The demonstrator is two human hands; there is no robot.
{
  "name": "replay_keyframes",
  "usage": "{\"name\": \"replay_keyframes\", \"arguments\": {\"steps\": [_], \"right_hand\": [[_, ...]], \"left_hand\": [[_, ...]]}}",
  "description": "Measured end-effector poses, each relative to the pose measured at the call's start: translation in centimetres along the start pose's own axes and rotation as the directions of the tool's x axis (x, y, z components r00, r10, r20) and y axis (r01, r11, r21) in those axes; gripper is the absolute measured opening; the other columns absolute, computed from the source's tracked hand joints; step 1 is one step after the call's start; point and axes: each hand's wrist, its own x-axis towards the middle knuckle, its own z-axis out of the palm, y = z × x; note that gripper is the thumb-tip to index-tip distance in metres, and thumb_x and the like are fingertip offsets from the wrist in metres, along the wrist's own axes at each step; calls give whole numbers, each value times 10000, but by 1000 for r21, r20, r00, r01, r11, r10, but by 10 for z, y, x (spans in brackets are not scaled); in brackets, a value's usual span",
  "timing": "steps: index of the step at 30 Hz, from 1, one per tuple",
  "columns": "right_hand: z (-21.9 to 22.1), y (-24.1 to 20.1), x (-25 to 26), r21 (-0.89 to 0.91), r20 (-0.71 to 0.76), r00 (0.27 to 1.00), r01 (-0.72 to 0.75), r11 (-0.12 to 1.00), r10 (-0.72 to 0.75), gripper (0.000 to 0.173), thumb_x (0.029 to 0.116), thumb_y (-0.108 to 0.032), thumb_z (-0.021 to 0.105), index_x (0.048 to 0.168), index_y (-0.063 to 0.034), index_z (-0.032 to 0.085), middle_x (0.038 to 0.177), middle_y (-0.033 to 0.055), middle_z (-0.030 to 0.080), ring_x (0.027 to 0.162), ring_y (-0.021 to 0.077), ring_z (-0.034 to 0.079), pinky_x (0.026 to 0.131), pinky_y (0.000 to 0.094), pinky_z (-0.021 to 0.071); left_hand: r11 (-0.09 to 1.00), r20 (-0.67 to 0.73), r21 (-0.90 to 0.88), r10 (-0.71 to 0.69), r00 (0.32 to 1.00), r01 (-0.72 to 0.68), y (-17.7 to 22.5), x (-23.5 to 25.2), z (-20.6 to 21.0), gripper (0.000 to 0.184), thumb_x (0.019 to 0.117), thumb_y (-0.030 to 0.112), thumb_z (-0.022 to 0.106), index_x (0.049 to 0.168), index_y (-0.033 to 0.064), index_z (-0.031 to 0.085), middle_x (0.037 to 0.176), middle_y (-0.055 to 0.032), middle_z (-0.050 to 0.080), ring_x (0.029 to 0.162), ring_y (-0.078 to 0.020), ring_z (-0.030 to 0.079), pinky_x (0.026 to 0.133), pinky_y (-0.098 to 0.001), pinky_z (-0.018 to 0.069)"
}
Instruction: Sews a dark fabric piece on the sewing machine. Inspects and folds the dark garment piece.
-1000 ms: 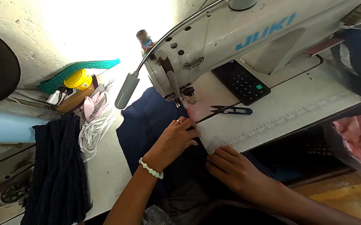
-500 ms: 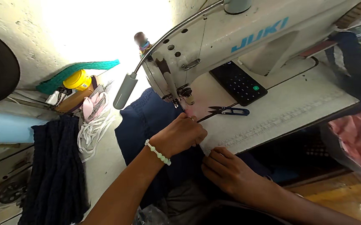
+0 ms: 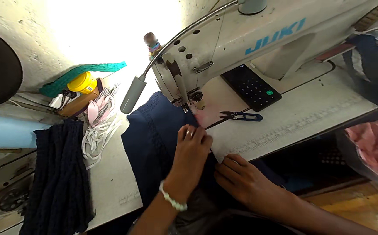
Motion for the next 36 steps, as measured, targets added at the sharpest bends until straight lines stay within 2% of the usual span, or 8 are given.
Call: {"name": "replay_keyframes", "arguments": {"steps": [1, 3, 5, 7, 19, 29, 32, 36], "right_hand": [[1, 0, -1, -3, -3, 1000, -9, 1000, 9, 226, 987, 1, 491, 860, -74, 662, 813, 66, 660, 765, 216, 620, 809, 359, 511], [2, 0, -1, -8, -9, 1000, -20, 1000, 20, 219, 988, -6, 485, 874, -81, 656, 830, 63, 662, 768, 210, 618, 808, 354, 509], [4, 3, 1, -13, -14, 1000, -29, 1000, 28, 212, 987, -7, 488, 886, -76, 660, 844, 67, 671, 773, 211, 622, 801, 349, 511], [7, 6, 5, -16, -22, 999, -39, 999, 39, 204, 991, -12, 492, 891, -75, 659, 845, 69, 670, 771, 216, 621, 798, 347, 506], [30, 32, 35, -13, -32, 994, -102, 995, 101, 188, 977, -7, 524, 914, -47, 697, 936, 94, 715, 833, 245, 655, 824, 369, 514], [41, 56, 57, 27, -4, 986, -168, 985, 168, 193, 952, -74, 562, 934, -62, 754, 1000, 87, 753, 892, 267, 685, 853, 404, 514], [44, 64, 65, 45, 36, 981, -192, 980, 190, 186, 951, -74, 571, 935, -55, 755, 1006, 90, 754, 899, 268, 693, 838, 420, 523], [47, 72, 73, 52, 59, 980, -193, 980, 190, 187, 952, -67, 570, 935, -43, 755, 1011, 100, 755, 952, 283, 700, 851, 441, 522]], "left_hand": [[996, -117, 54, -59, 991, 66, 9, -15, 11, 91, 914, 162, 722, 932, 81, 757, 1043, -102, 728, 1043, -302, 698, 1018, -563, 483], [985, -232, 61, -143, 962, 161, 21, -43, 29, 211, 989, 237, 629, 1050, 92, 769, 1204, -84, 735, 1173, -292, 681, 1054, -542, 478], [980, -242, 25, -186, 952, 198, 24, -59, 37, 323, 1026, 299, 553, 1220, 129, 746, 1344, -78, 685, 1303, -302, 608, 1111, -562, 412], [980, -231, -4, -194, 953, 199, 18, -61, 38, 340, 1038, 311, 543, 1281, 164, 729, 1383, -88, 660, 1336, -317, 579, 1131, -597, 374], [988, -192, -34, -156, 969, 152, -39, -24, 32, 330, 1037, 291, 545, 1320, 265, 713, 1391, -110, 646, 1329, -364, 577, 1100, -695, 349], [994, -167, -67, -96, 981, 86, -83, 4, 29, 303, 1030, 275, 566, 1277, 271, 741, 1384, -148, 633, 1377, -384, 520, 1104, -717, 321], [993, -205, -97, -79, 976, 61, -91, 11, 26, 268, 990, 238, 638, 1224, 230, 769, 1325, -153, 656, 1328, -390, 551, 1094, -713, 335], [976, -273, -181, -170, 947, 123, -97, 11, 27, 256, 948, 231, 699, 1149, 86, 763, 1269, -85, 713, 1293, -290, 611, 1129, -634, 360]]}}
